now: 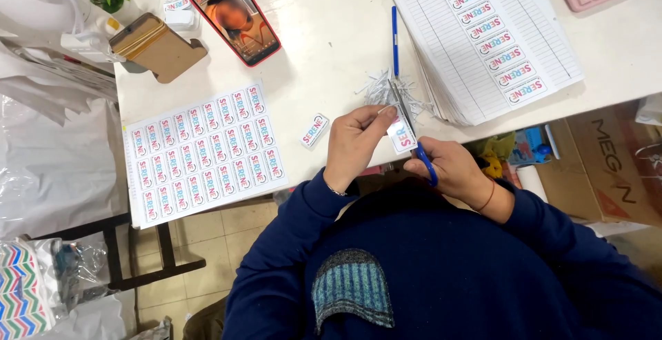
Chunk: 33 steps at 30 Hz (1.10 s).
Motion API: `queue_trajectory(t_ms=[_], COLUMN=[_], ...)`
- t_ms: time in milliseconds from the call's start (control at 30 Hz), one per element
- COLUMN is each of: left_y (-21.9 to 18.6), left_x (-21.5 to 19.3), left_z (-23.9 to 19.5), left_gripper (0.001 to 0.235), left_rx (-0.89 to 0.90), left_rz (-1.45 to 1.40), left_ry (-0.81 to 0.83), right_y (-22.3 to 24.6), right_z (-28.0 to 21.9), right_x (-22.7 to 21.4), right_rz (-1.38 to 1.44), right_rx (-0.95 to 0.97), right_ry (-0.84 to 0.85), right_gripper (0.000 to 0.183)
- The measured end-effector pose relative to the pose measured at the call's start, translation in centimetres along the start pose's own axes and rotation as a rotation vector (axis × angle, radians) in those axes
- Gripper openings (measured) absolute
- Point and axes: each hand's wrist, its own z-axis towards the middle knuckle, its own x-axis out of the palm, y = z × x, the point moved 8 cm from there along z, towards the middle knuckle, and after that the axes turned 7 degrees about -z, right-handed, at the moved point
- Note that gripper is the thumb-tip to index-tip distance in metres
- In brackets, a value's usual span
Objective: Cutting out small rectangular labels from a printed sheet using scissors.
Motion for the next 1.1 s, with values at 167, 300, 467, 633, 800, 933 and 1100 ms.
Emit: queue_trajectory(t_ms=[167, 300, 467, 633, 800, 933, 1100], left_y=[1.0, 2.1, 3.8, 4.4, 5.2, 5.3, 2.6], left_x=[0.3, 0.4, 1.7, 2.5, 3.0, 3.1, 4.3], left_z=[0.8, 1.6, 2.8, 3.5, 4.0, 3.7, 2.5], left_gripper=[0.031, 0.03, 0.028, 0.028, 0.029, 0.028, 0.026], left_rx=[-0.02, -0.01, -0.051, -0.045, -0.073, -0.077, 0.068], left_rz=[-0.016, -0.023, -0.233, -0.246, -0.227, -0.258, -0.071], left_ry=[-0.012, -0.024, -0.008, -0.042, -0.084, -0.14, -0.103], right_y=[-0.3, -0.2, -0.1, -0.8, -3.2, -4.0, -2.8], right_z=[0.0, 0.3, 1.1, 1.8, 2.0, 2.2, 2.4], right_x=[-0.6, -1.5, -3.0, -4.0, -4.4, -4.7, -5.1], right_rz=[0.012, 0.005, 0.002, -0.007, -0.044, 0.053, -0.002], right_rx=[0.03, 0.036, 0.022, 0.059, 0.229, 0.205, -0.076], right_ry=[-0.025, -0.042, -0.083, -0.043, 0.052, 0.14, 0.187], right_gripper=[0.058, 0.056, 0.054, 0.051, 0.05, 0.051, 0.054])
